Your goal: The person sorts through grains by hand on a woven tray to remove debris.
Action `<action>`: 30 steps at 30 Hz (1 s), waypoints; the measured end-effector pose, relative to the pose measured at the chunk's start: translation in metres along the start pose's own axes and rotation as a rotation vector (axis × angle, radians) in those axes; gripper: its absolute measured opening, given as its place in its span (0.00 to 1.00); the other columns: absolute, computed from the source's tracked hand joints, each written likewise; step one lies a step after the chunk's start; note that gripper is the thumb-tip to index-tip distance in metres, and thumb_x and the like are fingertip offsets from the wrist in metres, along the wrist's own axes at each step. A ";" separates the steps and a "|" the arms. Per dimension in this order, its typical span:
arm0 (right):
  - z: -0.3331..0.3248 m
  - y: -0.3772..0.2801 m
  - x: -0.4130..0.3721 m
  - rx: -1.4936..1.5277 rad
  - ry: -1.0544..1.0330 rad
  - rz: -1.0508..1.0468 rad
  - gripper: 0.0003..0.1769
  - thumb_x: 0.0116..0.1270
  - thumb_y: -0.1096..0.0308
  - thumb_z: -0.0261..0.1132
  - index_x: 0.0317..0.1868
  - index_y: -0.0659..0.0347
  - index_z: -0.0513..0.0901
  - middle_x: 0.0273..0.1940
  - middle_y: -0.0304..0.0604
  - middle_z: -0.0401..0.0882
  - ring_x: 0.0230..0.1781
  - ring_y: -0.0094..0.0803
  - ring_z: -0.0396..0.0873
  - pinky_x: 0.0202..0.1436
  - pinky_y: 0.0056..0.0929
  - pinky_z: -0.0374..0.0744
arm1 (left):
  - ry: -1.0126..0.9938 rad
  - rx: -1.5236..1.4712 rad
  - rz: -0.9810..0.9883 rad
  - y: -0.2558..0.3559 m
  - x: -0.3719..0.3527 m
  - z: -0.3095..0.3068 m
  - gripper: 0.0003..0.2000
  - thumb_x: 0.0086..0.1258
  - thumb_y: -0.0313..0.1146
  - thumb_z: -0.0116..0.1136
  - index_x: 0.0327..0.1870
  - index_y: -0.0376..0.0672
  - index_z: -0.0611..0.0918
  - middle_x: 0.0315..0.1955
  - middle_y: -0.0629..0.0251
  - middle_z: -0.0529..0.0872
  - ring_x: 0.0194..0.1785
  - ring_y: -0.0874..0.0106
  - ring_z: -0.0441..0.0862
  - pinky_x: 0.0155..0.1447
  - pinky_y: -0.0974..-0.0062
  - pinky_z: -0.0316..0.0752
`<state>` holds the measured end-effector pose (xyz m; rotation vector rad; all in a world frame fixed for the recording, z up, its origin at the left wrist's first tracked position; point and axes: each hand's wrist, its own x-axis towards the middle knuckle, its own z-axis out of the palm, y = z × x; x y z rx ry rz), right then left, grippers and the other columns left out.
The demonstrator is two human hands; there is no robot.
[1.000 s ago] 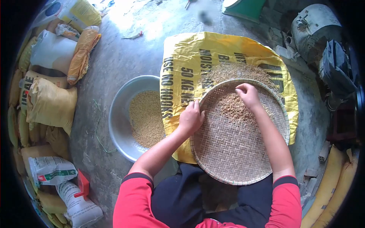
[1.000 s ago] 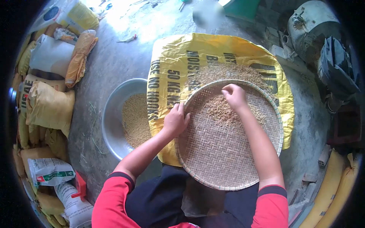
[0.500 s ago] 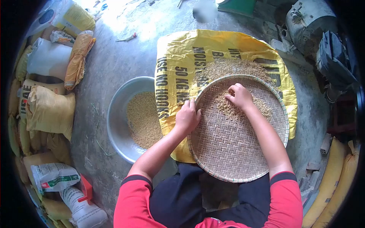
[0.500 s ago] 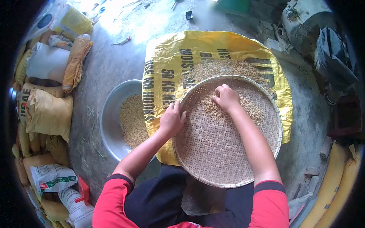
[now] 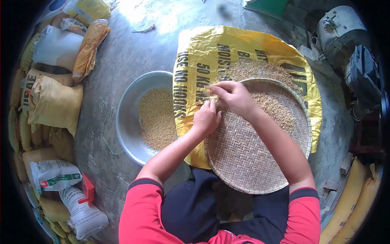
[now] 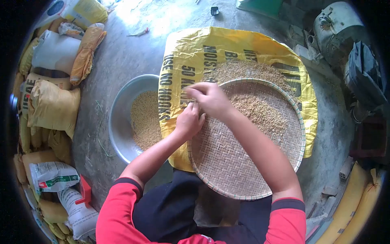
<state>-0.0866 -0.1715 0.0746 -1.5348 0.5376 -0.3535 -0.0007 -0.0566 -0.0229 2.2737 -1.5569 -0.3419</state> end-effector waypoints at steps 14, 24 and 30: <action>-0.113 0.090 -0.024 -0.933 0.243 0.152 0.11 0.57 0.62 0.63 0.37 0.59 0.82 0.38 0.47 0.79 0.39 0.41 0.78 0.45 0.35 0.75 | 0.003 -0.012 0.021 0.000 0.000 0.000 0.23 0.61 0.39 0.54 0.54 0.35 0.67 0.39 0.53 0.75 0.42 0.57 0.77 0.41 0.64 0.76; -0.093 0.094 -0.032 -1.107 0.142 0.135 0.09 0.59 0.62 0.63 0.34 0.59 0.79 0.35 0.45 0.75 0.38 0.41 0.77 0.41 0.38 0.76 | 0.015 0.000 0.023 0.000 0.000 0.002 0.22 0.61 0.38 0.54 0.53 0.35 0.68 0.38 0.53 0.74 0.42 0.57 0.77 0.41 0.64 0.76; -0.067 0.058 -0.010 -0.692 0.212 0.202 0.10 0.62 0.67 0.61 0.37 0.66 0.79 0.40 0.45 0.80 0.37 0.34 0.79 0.42 0.31 0.77 | 0.009 -0.008 0.006 0.001 0.000 0.000 0.23 0.61 0.39 0.55 0.53 0.34 0.68 0.39 0.53 0.75 0.42 0.57 0.77 0.41 0.64 0.76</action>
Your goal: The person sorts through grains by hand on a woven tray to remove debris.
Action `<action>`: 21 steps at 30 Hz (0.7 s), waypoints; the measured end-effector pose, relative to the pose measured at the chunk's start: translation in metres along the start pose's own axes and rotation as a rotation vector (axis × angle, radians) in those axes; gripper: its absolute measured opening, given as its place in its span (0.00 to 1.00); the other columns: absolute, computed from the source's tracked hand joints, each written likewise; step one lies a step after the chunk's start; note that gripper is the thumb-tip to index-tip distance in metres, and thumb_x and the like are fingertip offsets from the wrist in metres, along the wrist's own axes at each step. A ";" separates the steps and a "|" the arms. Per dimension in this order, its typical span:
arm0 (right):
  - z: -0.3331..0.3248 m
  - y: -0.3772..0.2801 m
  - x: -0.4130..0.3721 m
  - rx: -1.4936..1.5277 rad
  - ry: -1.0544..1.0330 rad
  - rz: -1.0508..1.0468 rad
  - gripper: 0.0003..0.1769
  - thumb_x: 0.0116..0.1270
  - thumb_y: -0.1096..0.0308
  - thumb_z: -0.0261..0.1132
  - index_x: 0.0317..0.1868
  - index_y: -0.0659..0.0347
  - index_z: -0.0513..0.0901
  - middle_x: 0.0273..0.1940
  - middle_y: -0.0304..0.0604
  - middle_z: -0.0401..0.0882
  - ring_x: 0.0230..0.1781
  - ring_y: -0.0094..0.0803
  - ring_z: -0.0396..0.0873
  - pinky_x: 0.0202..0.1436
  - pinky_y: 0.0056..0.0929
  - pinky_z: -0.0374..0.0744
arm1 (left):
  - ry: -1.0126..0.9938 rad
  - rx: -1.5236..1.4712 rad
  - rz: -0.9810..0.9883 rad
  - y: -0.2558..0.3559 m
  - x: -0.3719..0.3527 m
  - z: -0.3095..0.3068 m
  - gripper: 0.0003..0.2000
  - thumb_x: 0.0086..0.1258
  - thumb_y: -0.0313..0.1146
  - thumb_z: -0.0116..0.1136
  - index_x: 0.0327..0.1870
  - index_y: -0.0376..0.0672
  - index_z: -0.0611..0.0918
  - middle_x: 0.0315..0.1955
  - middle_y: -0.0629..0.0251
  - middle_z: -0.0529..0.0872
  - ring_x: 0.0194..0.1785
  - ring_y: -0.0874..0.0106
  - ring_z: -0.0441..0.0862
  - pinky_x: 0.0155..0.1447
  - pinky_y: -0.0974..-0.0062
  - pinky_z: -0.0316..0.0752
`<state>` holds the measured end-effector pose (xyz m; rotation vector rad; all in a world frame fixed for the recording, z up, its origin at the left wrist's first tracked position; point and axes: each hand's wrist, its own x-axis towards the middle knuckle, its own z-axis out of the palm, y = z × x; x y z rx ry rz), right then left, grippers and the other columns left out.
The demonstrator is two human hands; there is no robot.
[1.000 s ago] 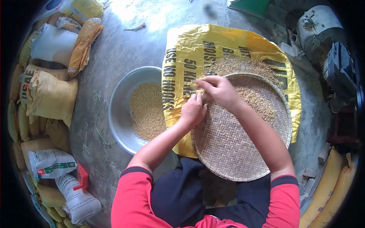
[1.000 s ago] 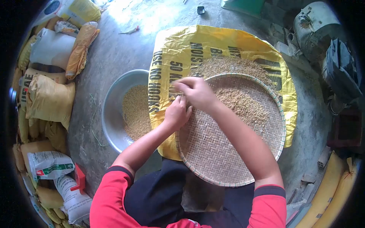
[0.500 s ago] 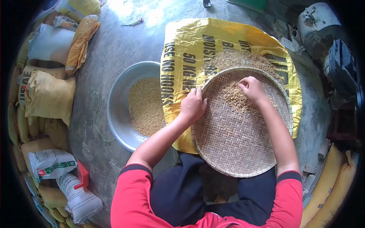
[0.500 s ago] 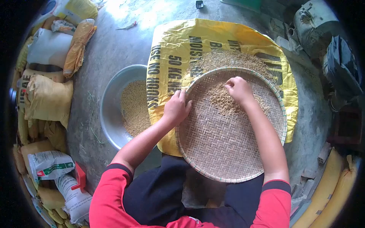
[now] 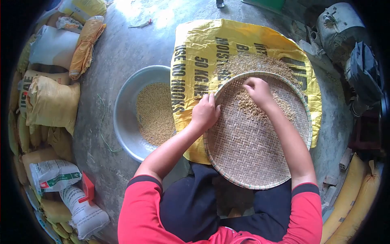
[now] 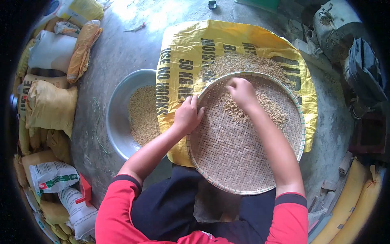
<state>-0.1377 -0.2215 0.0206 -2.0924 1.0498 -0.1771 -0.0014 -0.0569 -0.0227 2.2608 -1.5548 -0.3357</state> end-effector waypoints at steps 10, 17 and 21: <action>0.007 -0.059 -0.004 0.569 -0.241 -0.079 0.15 0.63 0.72 0.58 0.50 0.68 0.77 0.43 0.49 0.81 0.39 0.28 0.80 0.42 0.26 0.78 | -0.020 -0.026 0.009 0.001 0.001 -0.003 0.23 0.61 0.38 0.54 0.55 0.34 0.68 0.42 0.51 0.75 0.43 0.56 0.77 0.44 0.63 0.75; -0.004 0.044 0.004 -0.022 0.122 -0.011 0.09 0.58 0.68 0.62 0.38 0.61 0.82 0.37 0.48 0.80 0.38 0.40 0.79 0.45 0.33 0.76 | -0.019 0.014 0.004 0.000 0.000 -0.001 0.24 0.61 0.38 0.55 0.54 0.31 0.68 0.41 0.52 0.75 0.44 0.58 0.77 0.43 0.66 0.76; 0.000 0.047 -0.002 -0.216 0.100 -0.041 0.10 0.56 0.62 0.65 0.36 0.58 0.81 0.39 0.45 0.75 0.40 0.40 0.77 0.46 0.36 0.75 | -0.019 0.032 0.023 -0.001 0.001 0.000 0.24 0.62 0.38 0.54 0.54 0.31 0.67 0.41 0.52 0.74 0.44 0.58 0.77 0.44 0.66 0.76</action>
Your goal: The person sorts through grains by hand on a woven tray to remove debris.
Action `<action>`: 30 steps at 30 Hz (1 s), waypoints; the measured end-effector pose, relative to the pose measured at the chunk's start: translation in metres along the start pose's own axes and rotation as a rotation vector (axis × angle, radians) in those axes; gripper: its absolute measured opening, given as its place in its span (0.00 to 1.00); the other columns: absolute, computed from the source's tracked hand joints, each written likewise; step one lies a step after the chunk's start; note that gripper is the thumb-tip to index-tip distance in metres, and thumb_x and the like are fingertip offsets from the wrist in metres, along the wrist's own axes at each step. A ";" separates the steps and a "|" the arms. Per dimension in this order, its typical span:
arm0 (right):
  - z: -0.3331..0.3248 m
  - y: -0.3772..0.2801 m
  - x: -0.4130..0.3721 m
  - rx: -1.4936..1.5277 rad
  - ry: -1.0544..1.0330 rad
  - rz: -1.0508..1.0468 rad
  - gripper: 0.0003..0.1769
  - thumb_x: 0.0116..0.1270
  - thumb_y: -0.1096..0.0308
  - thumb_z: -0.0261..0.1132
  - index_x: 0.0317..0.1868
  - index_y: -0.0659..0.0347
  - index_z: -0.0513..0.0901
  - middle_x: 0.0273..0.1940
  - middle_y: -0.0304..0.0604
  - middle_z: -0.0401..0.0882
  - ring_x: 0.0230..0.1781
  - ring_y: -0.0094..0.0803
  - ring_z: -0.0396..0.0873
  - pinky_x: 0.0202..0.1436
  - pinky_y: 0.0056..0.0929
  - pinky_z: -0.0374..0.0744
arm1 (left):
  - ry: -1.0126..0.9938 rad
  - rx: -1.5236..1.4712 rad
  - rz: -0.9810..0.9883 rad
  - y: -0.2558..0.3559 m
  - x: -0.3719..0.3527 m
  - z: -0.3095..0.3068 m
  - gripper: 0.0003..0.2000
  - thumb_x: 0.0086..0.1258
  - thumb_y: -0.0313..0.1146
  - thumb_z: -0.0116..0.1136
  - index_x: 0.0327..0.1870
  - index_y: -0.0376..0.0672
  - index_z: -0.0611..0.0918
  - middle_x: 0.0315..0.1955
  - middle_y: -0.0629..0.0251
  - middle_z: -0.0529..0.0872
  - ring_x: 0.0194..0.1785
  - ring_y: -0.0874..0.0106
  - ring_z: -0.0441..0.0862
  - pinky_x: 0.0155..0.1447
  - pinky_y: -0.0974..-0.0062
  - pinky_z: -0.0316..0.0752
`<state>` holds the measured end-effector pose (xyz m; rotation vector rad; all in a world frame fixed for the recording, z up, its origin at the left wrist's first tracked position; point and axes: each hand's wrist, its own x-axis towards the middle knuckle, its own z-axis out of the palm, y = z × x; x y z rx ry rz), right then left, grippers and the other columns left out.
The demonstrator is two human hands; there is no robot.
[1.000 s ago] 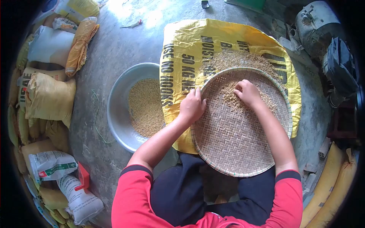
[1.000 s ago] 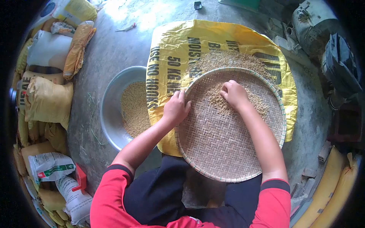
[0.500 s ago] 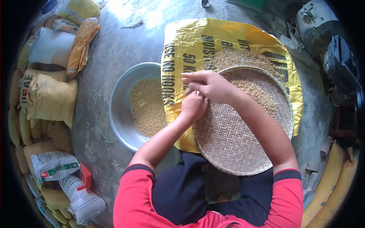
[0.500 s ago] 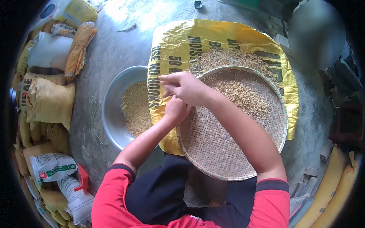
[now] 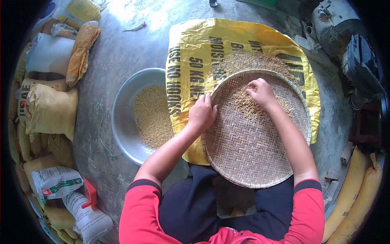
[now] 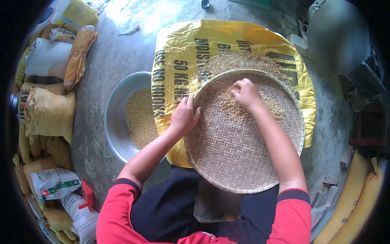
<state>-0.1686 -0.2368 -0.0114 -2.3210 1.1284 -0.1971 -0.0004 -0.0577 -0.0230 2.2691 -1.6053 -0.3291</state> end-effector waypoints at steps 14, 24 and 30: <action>-0.004 -0.082 0.008 0.530 -0.135 -0.105 0.12 0.59 0.68 0.64 0.41 0.67 0.80 0.38 0.47 0.82 0.35 0.31 0.81 0.39 0.28 0.77 | 0.070 -0.042 -0.007 0.002 -0.001 0.000 0.20 0.60 0.37 0.54 0.49 0.33 0.71 0.37 0.52 0.77 0.40 0.57 0.78 0.40 0.64 0.76; -0.013 -0.091 -0.004 0.770 -0.232 0.011 0.12 0.61 0.73 0.62 0.43 0.72 0.79 0.36 0.46 0.82 0.32 0.27 0.81 0.29 0.20 0.79 | 0.040 -0.065 -0.023 -0.001 -0.003 -0.001 0.24 0.60 0.37 0.55 0.54 0.32 0.68 0.41 0.51 0.75 0.41 0.56 0.78 0.40 0.64 0.76; -0.008 0.001 0.006 0.204 0.043 0.040 0.09 0.56 0.68 0.65 0.37 0.63 0.82 0.33 0.45 0.81 0.30 0.33 0.79 0.35 0.31 0.77 | 0.018 -0.054 -0.020 -0.001 -0.002 -0.002 0.25 0.60 0.38 0.56 0.55 0.31 0.68 0.39 0.52 0.75 0.40 0.57 0.78 0.39 0.65 0.76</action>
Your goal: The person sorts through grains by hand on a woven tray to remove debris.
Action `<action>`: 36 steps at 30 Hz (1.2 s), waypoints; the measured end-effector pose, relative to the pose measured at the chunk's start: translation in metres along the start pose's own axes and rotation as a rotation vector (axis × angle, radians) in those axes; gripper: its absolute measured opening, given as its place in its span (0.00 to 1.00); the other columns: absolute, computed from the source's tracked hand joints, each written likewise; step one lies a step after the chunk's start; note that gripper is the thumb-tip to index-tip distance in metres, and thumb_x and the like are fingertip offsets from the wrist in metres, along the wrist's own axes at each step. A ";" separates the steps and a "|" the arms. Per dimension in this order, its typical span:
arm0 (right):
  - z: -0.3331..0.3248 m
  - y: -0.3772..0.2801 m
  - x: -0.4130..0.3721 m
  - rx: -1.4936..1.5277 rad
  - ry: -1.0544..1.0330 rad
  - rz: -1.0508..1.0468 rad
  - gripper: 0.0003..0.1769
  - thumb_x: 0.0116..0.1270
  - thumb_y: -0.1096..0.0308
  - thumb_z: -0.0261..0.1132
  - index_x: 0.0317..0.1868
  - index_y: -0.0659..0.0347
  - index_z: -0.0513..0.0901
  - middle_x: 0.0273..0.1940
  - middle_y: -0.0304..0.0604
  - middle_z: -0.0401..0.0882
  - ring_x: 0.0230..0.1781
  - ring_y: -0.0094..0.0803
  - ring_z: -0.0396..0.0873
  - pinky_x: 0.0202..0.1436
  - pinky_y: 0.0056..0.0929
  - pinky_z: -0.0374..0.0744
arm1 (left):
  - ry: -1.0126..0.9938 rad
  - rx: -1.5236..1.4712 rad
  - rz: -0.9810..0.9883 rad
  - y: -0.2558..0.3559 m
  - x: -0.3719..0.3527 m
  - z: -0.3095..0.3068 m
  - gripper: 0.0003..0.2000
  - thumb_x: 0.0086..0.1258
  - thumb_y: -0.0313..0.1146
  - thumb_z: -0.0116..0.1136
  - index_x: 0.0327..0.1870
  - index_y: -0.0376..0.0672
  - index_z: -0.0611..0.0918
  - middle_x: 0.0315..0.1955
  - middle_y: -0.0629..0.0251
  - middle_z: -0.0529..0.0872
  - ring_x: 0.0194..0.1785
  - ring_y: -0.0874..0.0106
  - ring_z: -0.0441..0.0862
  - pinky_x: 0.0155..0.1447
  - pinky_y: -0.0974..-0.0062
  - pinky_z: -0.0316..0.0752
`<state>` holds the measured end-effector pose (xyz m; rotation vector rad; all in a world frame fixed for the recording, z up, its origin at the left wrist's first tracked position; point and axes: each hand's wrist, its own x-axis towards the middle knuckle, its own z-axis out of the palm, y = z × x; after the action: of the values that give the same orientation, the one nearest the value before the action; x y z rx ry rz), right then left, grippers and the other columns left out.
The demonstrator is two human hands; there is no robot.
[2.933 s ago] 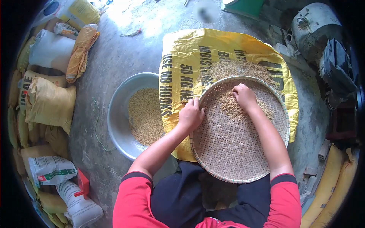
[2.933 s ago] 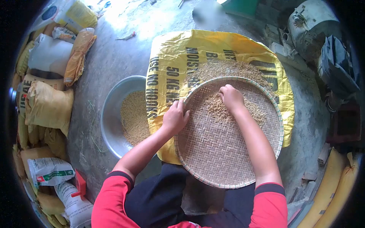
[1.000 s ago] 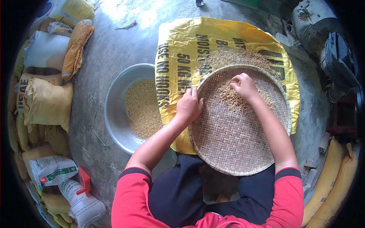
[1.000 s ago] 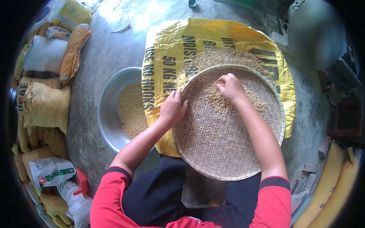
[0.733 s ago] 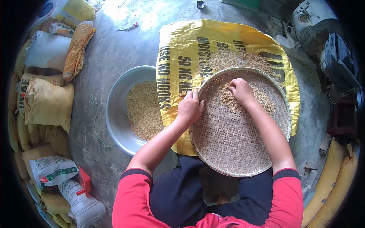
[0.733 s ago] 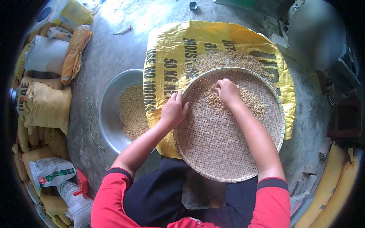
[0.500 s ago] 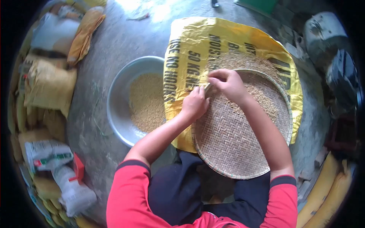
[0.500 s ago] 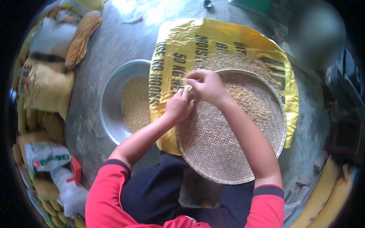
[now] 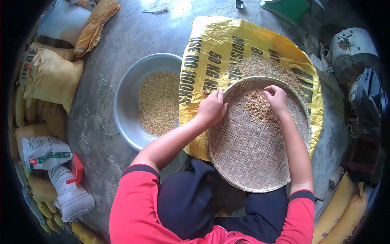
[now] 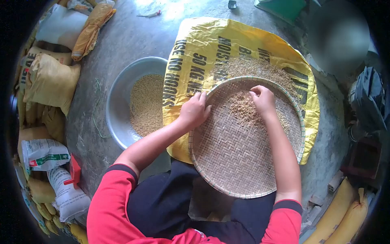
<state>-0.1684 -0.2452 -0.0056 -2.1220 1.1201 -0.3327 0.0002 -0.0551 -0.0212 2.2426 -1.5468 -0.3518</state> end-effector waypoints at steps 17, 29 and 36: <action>0.020 -0.011 -0.008 -0.369 0.021 -0.141 0.07 0.60 0.64 0.61 0.33 0.58 0.78 0.36 0.44 0.76 0.37 0.42 0.77 0.39 0.39 0.77 | -0.003 0.045 0.014 0.001 0.000 0.001 0.26 0.61 0.38 0.55 0.55 0.30 0.67 0.41 0.52 0.75 0.40 0.57 0.78 0.39 0.65 0.76; 0.034 -0.113 -0.012 0.099 -0.198 -0.447 0.11 0.59 0.68 0.63 0.41 0.63 0.81 0.34 0.47 0.82 0.32 0.32 0.81 0.38 0.27 0.77 | 0.061 0.021 0.102 -0.002 0.001 0.004 0.21 0.59 0.35 0.54 0.51 0.32 0.70 0.39 0.52 0.76 0.41 0.58 0.78 0.40 0.64 0.76; 0.004 -0.009 0.003 -0.273 -0.043 -0.121 0.09 0.60 0.64 0.62 0.38 0.57 0.82 0.39 0.47 0.78 0.39 0.41 0.78 0.44 0.35 0.76 | 0.010 0.059 0.025 -0.001 0.001 0.003 0.26 0.60 0.39 0.56 0.56 0.31 0.67 0.39 0.53 0.75 0.39 0.59 0.78 0.38 0.67 0.76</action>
<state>-0.1589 -0.2425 -0.0024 -2.4319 1.0642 -0.1974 -0.0001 -0.0558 -0.0242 2.2634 -1.5986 -0.2908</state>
